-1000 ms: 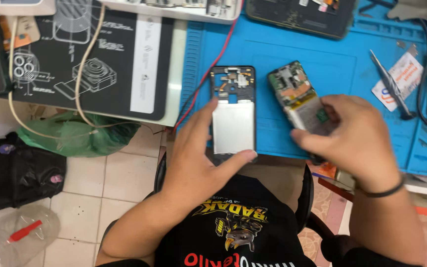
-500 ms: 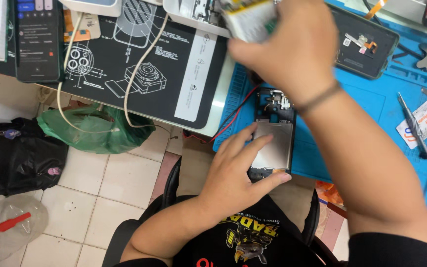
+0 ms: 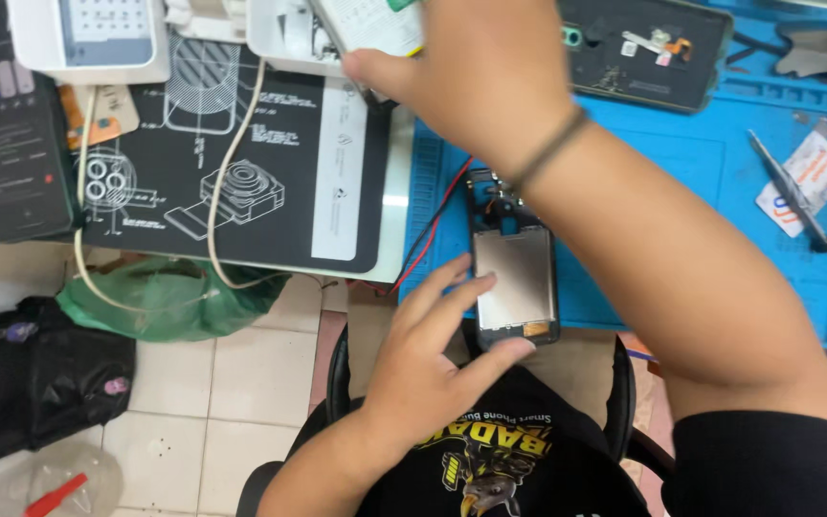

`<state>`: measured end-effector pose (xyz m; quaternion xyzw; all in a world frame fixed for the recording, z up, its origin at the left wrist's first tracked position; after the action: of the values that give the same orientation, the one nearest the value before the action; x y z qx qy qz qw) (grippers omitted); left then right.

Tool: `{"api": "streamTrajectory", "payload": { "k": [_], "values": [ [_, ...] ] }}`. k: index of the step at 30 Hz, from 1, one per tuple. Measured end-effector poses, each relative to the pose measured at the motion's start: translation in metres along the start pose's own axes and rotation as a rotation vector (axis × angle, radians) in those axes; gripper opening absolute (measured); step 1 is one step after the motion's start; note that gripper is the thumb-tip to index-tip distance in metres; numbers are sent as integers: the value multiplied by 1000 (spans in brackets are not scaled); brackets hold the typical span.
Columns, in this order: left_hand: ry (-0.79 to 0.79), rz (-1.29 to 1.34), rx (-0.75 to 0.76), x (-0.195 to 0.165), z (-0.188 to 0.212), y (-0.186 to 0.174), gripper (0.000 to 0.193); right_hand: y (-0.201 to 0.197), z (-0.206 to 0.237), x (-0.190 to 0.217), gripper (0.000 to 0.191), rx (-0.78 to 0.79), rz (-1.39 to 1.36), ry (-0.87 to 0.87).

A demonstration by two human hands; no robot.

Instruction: The person disassembles a smartphone on a blue repair mat. They pry open the phone, separate the back cover and frame, lift out the internal board with the attached battery, and use a pointed tool to pry small components from the midframe.

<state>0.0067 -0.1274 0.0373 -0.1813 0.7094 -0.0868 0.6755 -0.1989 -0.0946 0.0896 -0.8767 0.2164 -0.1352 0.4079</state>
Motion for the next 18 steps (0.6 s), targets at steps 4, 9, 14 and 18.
{"api": "streamTrajectory", "payload": {
  "k": [4,9,14,18],
  "values": [
    [-183,112,27,1,-6,5,76,-77,54,-19,38,258,-83,127],
    [-256,-188,-19,-12,-15,26,121,-153,156,-67,18,203,-115,445],
    [-98,-423,-108,-34,-22,54,133,-211,275,-121,8,150,135,596],
    [-17,-543,-128,-39,-24,79,132,-237,329,-148,4,214,282,627]
  ]
}}
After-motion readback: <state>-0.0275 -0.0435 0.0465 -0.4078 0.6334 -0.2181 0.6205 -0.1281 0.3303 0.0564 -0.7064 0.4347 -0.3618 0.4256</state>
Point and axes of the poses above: each hand's wrist, its own z-axis away from the middle knuckle, its own y-axis out of the palm, x = y × z, the point moved 6 cm from there along -z, towards the middle knuckle, and after that the axes turned 7 degrees about -y, right-handed, at the moved point
